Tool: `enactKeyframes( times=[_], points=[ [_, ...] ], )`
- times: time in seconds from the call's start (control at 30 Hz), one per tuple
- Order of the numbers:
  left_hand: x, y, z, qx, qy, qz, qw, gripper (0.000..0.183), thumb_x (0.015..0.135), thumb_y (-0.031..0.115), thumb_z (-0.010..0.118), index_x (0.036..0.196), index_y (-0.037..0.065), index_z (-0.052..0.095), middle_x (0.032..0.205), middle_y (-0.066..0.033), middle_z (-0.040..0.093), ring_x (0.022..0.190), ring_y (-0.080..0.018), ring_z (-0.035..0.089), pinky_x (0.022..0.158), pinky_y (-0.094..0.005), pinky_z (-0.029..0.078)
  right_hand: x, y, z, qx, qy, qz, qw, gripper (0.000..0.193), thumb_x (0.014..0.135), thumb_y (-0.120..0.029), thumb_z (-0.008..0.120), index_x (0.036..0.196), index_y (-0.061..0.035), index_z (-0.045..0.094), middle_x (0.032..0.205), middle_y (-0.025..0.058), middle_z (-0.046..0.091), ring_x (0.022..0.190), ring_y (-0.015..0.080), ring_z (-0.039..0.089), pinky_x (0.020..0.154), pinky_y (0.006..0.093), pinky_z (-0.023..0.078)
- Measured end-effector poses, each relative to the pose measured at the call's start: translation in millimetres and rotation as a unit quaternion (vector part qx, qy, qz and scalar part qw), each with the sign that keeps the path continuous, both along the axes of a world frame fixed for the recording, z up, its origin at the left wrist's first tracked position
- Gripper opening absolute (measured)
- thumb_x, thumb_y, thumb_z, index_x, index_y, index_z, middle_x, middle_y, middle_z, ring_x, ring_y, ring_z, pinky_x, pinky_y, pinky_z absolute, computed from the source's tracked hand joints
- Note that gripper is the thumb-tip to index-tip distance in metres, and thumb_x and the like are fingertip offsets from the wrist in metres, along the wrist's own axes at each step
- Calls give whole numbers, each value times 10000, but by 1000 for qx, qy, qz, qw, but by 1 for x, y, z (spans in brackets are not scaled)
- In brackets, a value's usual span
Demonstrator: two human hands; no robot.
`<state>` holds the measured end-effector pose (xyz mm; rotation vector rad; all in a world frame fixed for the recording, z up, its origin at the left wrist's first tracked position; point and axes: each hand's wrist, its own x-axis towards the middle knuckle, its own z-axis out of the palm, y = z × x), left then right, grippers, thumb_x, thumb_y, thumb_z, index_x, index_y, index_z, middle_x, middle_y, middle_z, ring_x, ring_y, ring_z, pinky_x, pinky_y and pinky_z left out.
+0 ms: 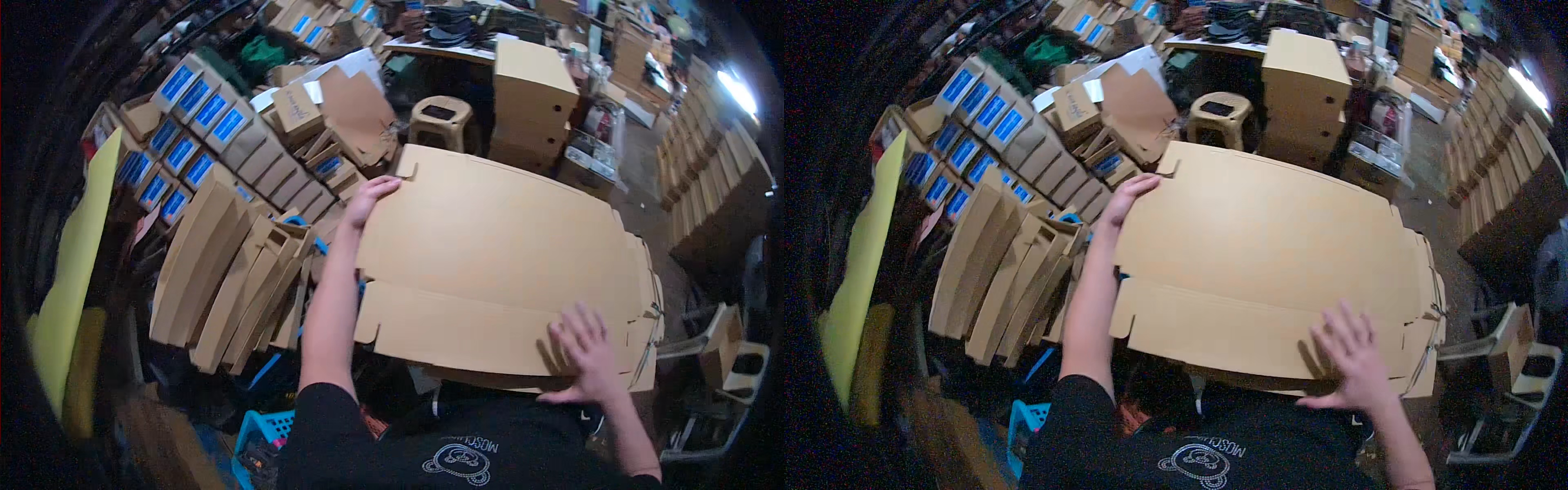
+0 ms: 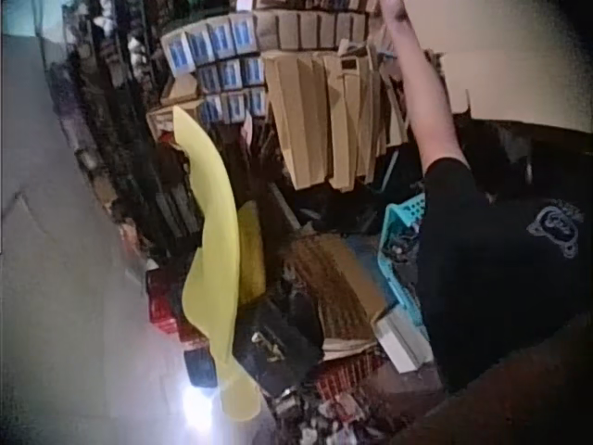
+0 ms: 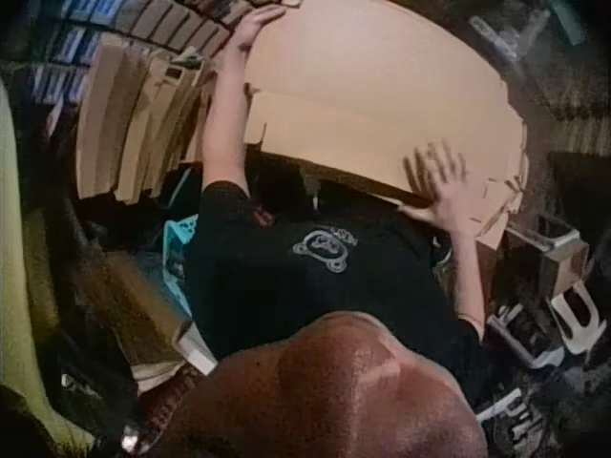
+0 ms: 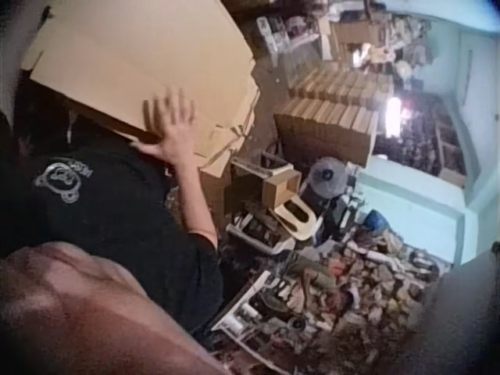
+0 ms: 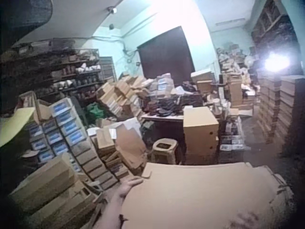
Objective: Folding and assembling cardboard shoe boxes from flat pre-cut sheets.
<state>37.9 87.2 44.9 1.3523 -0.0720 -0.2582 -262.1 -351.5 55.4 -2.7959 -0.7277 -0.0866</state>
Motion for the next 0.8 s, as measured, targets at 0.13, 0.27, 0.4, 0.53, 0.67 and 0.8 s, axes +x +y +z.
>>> enactKeyframes(
  times=[0.13, 0.27, 0.4, 0.53, 0.67, 0.8],
  points=[
    [12, -12, -17, -140, 72, -68, 985, 227, 983, 188, 685, 1146, 33, 719, 987, -69, 747, 846, -158, 730, 765, -317, 605, -6, 25, -32, -52, -34, 13, 998, 803, 835, -442, 787, 1516, -128, 500, 1609, 163, 404, 1513, 423, 322, 1236, 591, 232],
    [5, -11, -20, -176, 29, -65, 982, 264, 1005, 223, 653, 1176, 30, 710, 1030, -91, 755, 882, -182, 745, 798, -350, 620, 3, 27, -14, 7, -95, -6, 995, 568, 874, -100, 695, 1433, -122, 597, 1490, 116, 563, 1398, 321, 507, 1178, 530, 358],
    [-7, 30, -15, -402, -6, -172, 899, 317, 1065, 302, 555, 1180, 46, 703, 1125, -134, 746, 956, -243, 753, 843, -392, 623, 13, 35, 30, 10, -132, 1, 991, 473, 857, -94, 664, 1329, -113, 687, 1342, 89, 681, 1253, 276, 631, 1109, 495, 442],
    [-27, 4, -13, -409, -149, -76, 897, 424, 1067, 465, 555, 1022, 59, 666, 884, -62, 671, 860, -216, 668, 770, -343, 575, 26, 22, 43, 143, -195, -22, 970, 350, 895, -108, 610, 1207, -112, 766, 1216, 80, 753, 1141, 288, 706, 1034, 464, 510],
    [13, -97, 5, -417, -161, -189, 875, 430, 1069, 466, 547, 1026, 56, 667, 890, -66, 672, 861, -221, 668, 772, -349, 571, 25, -12, 45, 208, -108, 44, 971, 380, 914, -124, 610, 1270, -143, 742, 1313, 52, 727, 1254, 252, 670, 1095, 477, 470],
    [37, -255, 16, -426, -127, -360, 820, 436, 1071, 468, 539, 1030, 53, 667, 895, -70, 674, 861, -225, 668, 775, -355, 567, 48, -29, 44, 132, -37, 121, 983, 575, 886, -97, 667, 1447, -214, 614, 1441, 17, 642, 1392, 280, 550, 1189, 535, 364]
  ],
)
